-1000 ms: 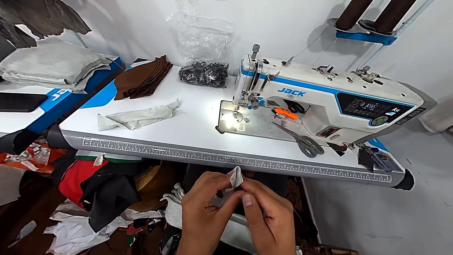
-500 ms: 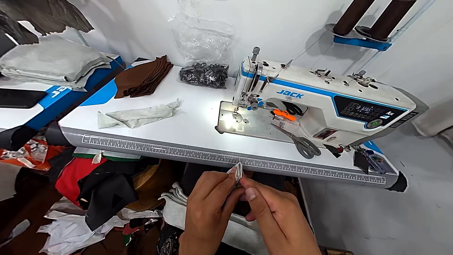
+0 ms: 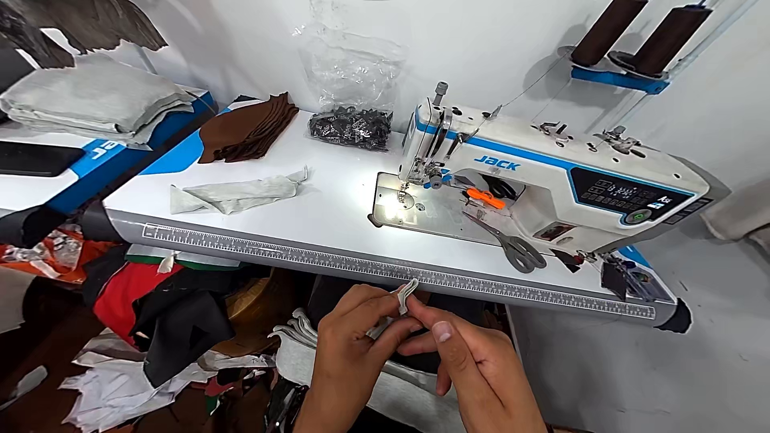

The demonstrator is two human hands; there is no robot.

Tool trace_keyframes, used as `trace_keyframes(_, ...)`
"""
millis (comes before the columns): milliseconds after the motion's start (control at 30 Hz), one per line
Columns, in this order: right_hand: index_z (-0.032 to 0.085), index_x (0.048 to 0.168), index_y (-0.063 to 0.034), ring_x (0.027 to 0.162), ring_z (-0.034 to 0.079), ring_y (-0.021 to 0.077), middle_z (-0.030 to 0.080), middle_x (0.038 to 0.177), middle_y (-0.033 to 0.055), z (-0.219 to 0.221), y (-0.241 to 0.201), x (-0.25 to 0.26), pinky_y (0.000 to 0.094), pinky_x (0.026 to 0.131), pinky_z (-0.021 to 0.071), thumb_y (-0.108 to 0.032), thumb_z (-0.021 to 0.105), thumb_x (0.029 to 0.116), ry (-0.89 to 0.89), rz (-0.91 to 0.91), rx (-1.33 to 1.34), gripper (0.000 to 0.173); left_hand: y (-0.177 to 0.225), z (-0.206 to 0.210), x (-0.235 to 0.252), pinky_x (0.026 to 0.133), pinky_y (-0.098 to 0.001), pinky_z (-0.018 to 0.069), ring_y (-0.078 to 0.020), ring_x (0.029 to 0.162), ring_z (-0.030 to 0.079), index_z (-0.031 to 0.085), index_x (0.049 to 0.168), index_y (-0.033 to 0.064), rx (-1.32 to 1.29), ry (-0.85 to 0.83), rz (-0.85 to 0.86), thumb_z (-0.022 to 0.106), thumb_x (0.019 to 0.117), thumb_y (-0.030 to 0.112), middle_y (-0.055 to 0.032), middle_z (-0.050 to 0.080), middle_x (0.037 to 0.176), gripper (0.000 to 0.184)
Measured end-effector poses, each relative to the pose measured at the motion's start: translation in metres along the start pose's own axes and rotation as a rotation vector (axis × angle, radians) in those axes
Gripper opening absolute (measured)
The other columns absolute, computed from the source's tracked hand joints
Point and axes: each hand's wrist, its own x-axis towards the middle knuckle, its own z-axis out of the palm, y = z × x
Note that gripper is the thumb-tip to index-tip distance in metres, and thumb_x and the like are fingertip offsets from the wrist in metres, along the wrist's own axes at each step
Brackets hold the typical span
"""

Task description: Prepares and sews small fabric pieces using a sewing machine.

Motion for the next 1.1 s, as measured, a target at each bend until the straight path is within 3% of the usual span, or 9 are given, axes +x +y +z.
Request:
trace_keyframes(100, 0.068, 0.13, 0.0006, 0.077, 0.07, 0.0026, 0.078, 0.109, 0.0038, -0.002, -0.003, 0.001, 0.0189, 0.057, 0.0548, -0.025, 0.039, 0.112, -0.03, -0.038, -0.035, 0.043, 0.0, -0.002, 0.004, 0.06, -0.0167, 0.0537, -0.0056, 0.072, 0.064, 0.079, 0.091, 0.013, -0.218, 0.0, -0.138, 0.083, 0.0848, 0.024, 0.0016, 0.07, 0.083, 0.013)
trace_keyframes(200, 0.069, 0.131, -0.0032, 0.082, 0.071, 0.0027, 0.077, 0.11, 0.002, -0.011, -0.001, 0.005, 0.0187, 0.059, 0.055, -0.029, 0.044, 0.1111, -0.087, -0.109, -0.092, 0.041, 0.002, -0.008, 0.008, 0.065, -0.0205, 0.0574, -0.0099, 0.073, 0.066, 0.08, 0.091, 0.0096, -0.367, -0.046, -0.255, 0.08, 0.0889, 0.023, -0.0041, 0.07, 0.084, 0.014)
trace_keyframes(333, 0.075, 0.108, -0.0118, 0.076, 0.07, 0.005, 0.076, 0.096, -0.0021, -0.028, 0.006, 0.013, 0.02, 0.057, 0.0569, -0.029, 0.069, 0.099, 0.08, -0.193, -0.171, 0.02, 0.006, -0.013, 0.012, 0.071, -0.0219, 0.0576, -0.01, 0.079, 0.065, 0.08, 0.09, 0.0081, -0.5, -0.075, -0.344, 0.078, 0.0906, 0.022, -0.0053, 0.069, 0.087, 0.014)
trace_keyframes(467, 0.067, 0.132, -0.0289, 0.088, 0.065, 0.0043, 0.068, 0.111, -0.0095, -0.036, 0.014, 0.036, 0.0191, 0.063, 0.0544, -0.054, 0.078, 0.0857, -0.024, -0.221, -0.235, 0.054, 0.011, -0.014, 0.013, 0.078, -0.0237, 0.0579, -0.0126, 0.089, 0.066, 0.081, 0.09, 0.011, -0.473, -0.098, -0.335, 0.078, 0.0909, 0.025, -0.0056, 0.07, 0.099, 0.014)
trace_keyframes(533, 0.073, 0.124, -0.0261, 0.083, 0.063, 0.0033, 0.069, 0.104, -0.0091, -0.03, 0.016, 0.046, 0.0176, 0.061, 0.0523, -0.048, 0.082, 0.0838, -0.089, -0.228, -0.152, 0.046, 0.012, -0.013, 0.015, 0.084, -0.0274, 0.0597, -0.0153, 0.095, 0.07, 0.08, 0.093, 0.0097, -0.467, -0.109, -0.305, 0.076, 0.0928, 0.025, -0.0074, 0.074, 0.102, 0.016)
trace_keyframes(667, 0.081, 0.096, -0.0162, 0.072, 0.065, 0.0054, 0.071, 0.088, -0.0043, -0.023, 0.016, 0.054, 0.0177, 0.058, 0.054, -0.023, 0.077, 0.0921, -0.044, -0.276, -0.071, 0.008, 0.013, -0.009, 0.014, 0.083, -0.0264, 0.0607, -0.0129, 0.088, 0.072, 0.079, 0.097, 0.0066, -0.463, -0.098, -0.269, 0.074, 0.0944, 0.02, -0.0059, 0.075, 0.093, 0.015)
trace_keyframes(933, 0.078, 0.093, -0.014, 0.067, 0.061, 0.0049, 0.068, 0.082, -0.0033, -0.021, 0.026, 0.062, 0.0164, 0.056, 0.0515, -0.025, 0.072, 0.0966, 0.079, -0.271, -0.017, 0.013, -0.005, 0.003, 0.005, 0.069, -0.0241, 0.0593, -0.0097, 0.075, 0.069, 0.073, 0.099, 0.0039, -0.724, -0.12, -0.432, 0.067, 0.1, 0.022, -0.0065, 0.071, 0.086, 0.019)
trace_keyframes(1000, 0.077, 0.093, -0.0145, 0.062, 0.06, 0.0043, 0.067, 0.078, -0.0042, -0.021, 0.038, 0.068, 0.0167, 0.052, 0.0497, -0.026, 0.072, 0.0967, 0.102, -0.252, -0.03, 0.013, -0.014, 0.005, 0.006, 0.064, -0.0196, 0.0551, -0.0044, 0.071, 0.064, 0.073, 0.094, 0.007, -0.59, -0.051, -0.369, 0.063, 0.1022, 0.023, -0.001, 0.068, 0.082, 0.021)
trace_keyframes(1100, 0.078, 0.097, -0.0139, 0.06, 0.062, 0.0048, 0.07, 0.076, -0.0045, -0.024, 0.066, 0.083, 0.0188, 0.053, 0.0522, -0.023, 0.07, 0.0977, 0.114, -0.164, -0.048, 0.012, -0.043, -0.003, 0.035, 0.066, -0.0151, 0.0527, 0.0, 0.074, 0.062, 0.073, 0.094, 0.0092, -0.036, -0.066, 0.009, 0.061, 0.1033, 0.023, 0.0033, 0.067, 0.083, 0.021)
